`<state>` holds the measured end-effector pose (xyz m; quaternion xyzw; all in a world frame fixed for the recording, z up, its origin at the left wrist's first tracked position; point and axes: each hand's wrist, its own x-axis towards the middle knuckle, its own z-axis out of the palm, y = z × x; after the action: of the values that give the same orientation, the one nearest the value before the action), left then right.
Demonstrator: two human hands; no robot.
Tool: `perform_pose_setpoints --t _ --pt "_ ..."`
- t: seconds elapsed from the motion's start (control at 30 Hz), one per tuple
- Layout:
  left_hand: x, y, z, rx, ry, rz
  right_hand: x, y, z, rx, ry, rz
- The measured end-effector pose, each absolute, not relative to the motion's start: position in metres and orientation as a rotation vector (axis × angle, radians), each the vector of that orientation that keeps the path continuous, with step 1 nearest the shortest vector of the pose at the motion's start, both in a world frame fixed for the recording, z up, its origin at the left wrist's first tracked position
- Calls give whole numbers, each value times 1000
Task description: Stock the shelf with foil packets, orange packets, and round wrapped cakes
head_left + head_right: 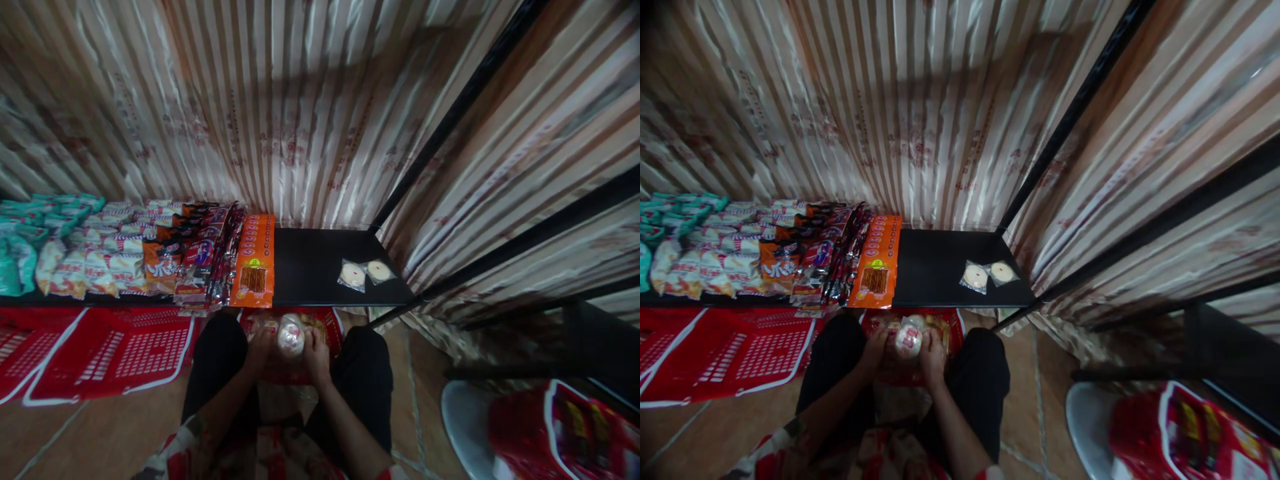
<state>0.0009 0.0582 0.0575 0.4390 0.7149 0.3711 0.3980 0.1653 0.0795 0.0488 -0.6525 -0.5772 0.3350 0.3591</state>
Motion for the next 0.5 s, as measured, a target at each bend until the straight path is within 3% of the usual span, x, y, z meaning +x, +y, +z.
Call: perform_pose_setpoints --t 0.17,0.5 --pt "22 64 60 874 1558 916 166 83 63 -1578 -1604 943" --pt "31 76 88 947 1542 1045 171 94 100 -1472 -1466 1036"
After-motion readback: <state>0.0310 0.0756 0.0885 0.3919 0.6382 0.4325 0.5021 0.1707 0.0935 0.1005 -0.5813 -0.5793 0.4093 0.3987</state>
